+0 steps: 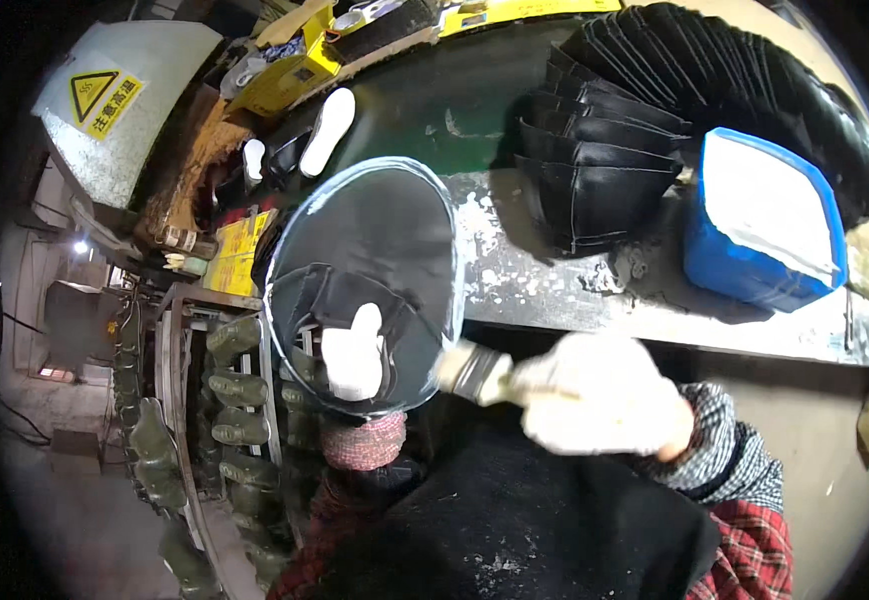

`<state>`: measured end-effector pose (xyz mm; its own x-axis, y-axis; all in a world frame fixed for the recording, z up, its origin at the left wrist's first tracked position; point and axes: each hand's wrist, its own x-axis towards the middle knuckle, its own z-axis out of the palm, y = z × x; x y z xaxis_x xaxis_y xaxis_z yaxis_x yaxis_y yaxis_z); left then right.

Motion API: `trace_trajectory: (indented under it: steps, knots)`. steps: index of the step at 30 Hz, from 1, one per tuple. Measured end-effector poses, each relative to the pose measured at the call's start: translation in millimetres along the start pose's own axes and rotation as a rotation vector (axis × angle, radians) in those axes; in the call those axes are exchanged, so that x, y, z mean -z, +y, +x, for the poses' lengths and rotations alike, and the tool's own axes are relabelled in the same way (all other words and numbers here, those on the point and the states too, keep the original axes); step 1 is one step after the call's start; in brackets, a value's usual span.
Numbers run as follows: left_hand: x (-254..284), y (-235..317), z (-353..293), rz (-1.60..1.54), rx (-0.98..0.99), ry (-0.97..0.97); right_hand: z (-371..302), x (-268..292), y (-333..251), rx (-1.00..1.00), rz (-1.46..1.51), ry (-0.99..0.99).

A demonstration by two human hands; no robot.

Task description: Applying glue to shoe components with a brush.

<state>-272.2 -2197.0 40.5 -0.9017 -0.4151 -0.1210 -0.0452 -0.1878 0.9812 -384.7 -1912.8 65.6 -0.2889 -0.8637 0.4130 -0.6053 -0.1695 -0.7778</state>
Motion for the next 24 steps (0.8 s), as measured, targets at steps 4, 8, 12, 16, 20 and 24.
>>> trace_trajectory:
  steps: [4, 8, 12, 16, 20, 24]
  knots:
    - [-2, 16, 9, -0.068, -0.208, 0.203, 1, 0, 13, 0.173, 0.158, 0.143]
    - [-13, 12, 8, 0.141, -0.206, 0.045, 17, 10, 8, 0.076, 0.097, 0.300]
    - [-30, -7, -3, 0.117, -0.107, -0.040, 79, -1, -14, 0.252, 0.047, 0.184]
    - [-21, -11, -23, -0.110, -0.093, 0.070, 95, 14, -13, 0.098, -0.247, 0.367]
    - [13, -25, -36, -0.249, 0.012, 0.060, 72, 12, -3, -0.035, -0.100, 0.505]
    - [-7, -32, -33, -0.193, -0.039, 0.059, 94, 7, -58, -0.028, 0.102, -0.137]
